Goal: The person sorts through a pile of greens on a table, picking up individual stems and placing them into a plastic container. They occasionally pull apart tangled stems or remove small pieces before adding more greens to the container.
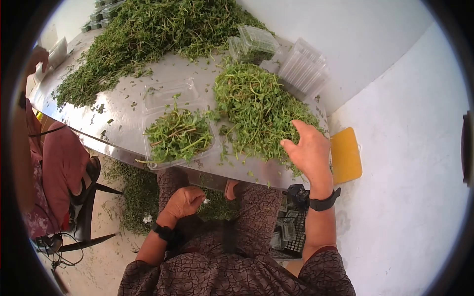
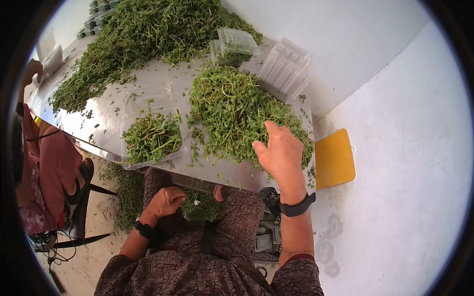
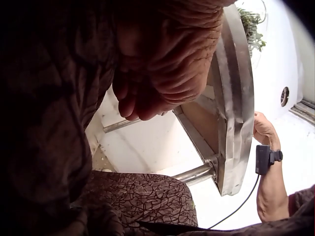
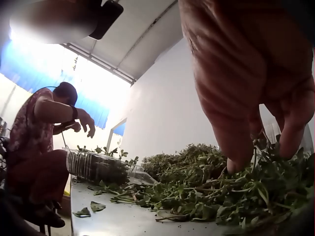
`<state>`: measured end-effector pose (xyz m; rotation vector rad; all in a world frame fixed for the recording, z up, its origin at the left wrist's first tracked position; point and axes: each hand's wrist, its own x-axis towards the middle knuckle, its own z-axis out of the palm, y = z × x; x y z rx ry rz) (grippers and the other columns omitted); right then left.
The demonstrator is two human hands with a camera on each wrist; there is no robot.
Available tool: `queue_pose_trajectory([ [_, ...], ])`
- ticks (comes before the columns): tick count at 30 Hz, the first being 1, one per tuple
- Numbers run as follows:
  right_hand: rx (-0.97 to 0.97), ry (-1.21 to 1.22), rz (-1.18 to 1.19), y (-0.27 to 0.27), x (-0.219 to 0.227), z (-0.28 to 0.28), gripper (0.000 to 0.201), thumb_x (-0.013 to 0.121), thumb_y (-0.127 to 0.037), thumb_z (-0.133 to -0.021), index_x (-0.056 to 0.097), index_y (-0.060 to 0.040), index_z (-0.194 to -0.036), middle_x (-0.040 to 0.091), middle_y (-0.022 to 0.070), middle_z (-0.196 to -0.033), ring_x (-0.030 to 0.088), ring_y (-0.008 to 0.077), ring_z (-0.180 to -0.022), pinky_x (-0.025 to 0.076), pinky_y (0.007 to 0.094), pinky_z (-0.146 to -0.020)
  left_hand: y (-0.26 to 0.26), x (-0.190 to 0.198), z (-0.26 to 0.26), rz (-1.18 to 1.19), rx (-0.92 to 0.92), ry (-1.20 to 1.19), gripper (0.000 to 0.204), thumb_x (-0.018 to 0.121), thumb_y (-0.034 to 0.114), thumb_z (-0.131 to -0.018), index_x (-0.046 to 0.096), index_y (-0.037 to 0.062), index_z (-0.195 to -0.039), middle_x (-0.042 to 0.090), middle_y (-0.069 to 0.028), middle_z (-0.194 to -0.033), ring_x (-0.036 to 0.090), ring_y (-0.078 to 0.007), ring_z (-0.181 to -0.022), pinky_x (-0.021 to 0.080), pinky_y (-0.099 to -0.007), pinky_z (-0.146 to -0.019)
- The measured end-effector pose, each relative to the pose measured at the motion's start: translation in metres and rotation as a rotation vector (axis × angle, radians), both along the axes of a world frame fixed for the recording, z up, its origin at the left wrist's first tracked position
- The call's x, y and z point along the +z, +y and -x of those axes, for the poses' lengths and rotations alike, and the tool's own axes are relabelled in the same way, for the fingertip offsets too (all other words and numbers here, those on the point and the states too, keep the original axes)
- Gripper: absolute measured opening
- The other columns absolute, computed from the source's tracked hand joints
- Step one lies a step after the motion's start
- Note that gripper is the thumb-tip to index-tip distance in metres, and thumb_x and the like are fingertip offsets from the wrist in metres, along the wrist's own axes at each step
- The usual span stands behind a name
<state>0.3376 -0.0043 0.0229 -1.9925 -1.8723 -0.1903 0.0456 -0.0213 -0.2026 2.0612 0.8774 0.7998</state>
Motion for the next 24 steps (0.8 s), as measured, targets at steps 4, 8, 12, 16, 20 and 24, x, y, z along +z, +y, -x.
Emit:
queue_pose_trajectory([
  [4,0.027,-0.109,-0.010,0.005,-0.015,-0.004,0.033,0.076,-0.020,-0.076,0.068,-0.0032,-0.103,0.062,0.0151,-0.073,0.064,0.0361,-0.074,0.051,0.0457,-0.068,0.000,-0.002,0.001,-0.035,-0.001,0.017,0.006,0.065,0.008,-0.081,0.065,0.0024,-0.081,0.065,-0.0153,-0.077,0.064,-0.0367,-0.075,0.053,-0.0428,-0.067],
  [8,0.060,-0.126,-0.022,0.009,-0.023,-0.015,0.017,0.071,-0.014,-0.076,0.062,-0.0001,-0.079,0.059,0.0198,-0.068,0.061,0.0401,-0.069,0.048,0.0476,-0.062,-0.001,0.002,0.004,-0.003,-0.035,0.093,0.009,0.065,0.007,-0.082,0.069,0.0007,-0.087,0.069,-0.0163,-0.086,0.067,-0.0355,-0.082,0.055,-0.0410,-0.073],
  [12,0.037,0.191,-0.128,0.001,-0.001,-0.009,0.012,0.066,-0.009,-0.079,0.063,0.0026,-0.078,0.061,0.0160,-0.064,0.059,0.0313,-0.056,0.045,0.0420,-0.055,-0.002,0.011,0.010,0.225,-0.014,-0.013,0.013,0.063,0.011,-0.089,0.071,0.0008,-0.092,0.070,-0.0149,-0.087,0.069,-0.0274,-0.083,0.054,-0.0356,-0.072],
  [16,-0.070,0.659,-0.076,-0.008,0.010,-0.004,0.012,0.066,-0.007,-0.084,0.067,0.0041,-0.087,0.062,0.0048,-0.065,0.057,0.0154,-0.052,0.043,0.0337,-0.051,-0.002,0.045,0.015,0.388,-0.015,-0.070,0.020,0.060,0.016,-0.095,0.072,0.0005,-0.098,0.071,-0.0123,-0.089,0.069,-0.0196,-0.085,0.053,-0.0315,-0.074],
  [20,-0.042,0.888,-0.113,-0.016,0.013,0.000,0.017,0.068,-0.009,-0.087,0.069,0.0054,-0.094,0.062,-0.0004,-0.069,0.057,0.0069,-0.055,0.042,0.0246,-0.049,-0.008,0.090,0.011,0.501,-0.120,-0.223,0.027,0.057,0.021,-0.099,0.071,-0.0007,-0.107,0.072,-0.0094,-0.095,0.068,-0.0164,-0.091,0.053,-0.0303,-0.079],
  [24,0.004,1.124,-0.159,-0.023,0.019,0.002,0.019,0.069,-0.009,-0.086,0.069,0.0073,-0.096,0.064,0.0023,-0.070,0.057,0.0083,-0.053,0.044,0.0214,-0.048,-0.016,0.125,0.004,0.635,-0.273,-0.413,0.027,0.057,0.020,-0.100,0.068,-0.0003,-0.116,0.072,-0.0088,-0.104,0.067,-0.0157,-0.098,0.053,-0.0300,-0.087],
])
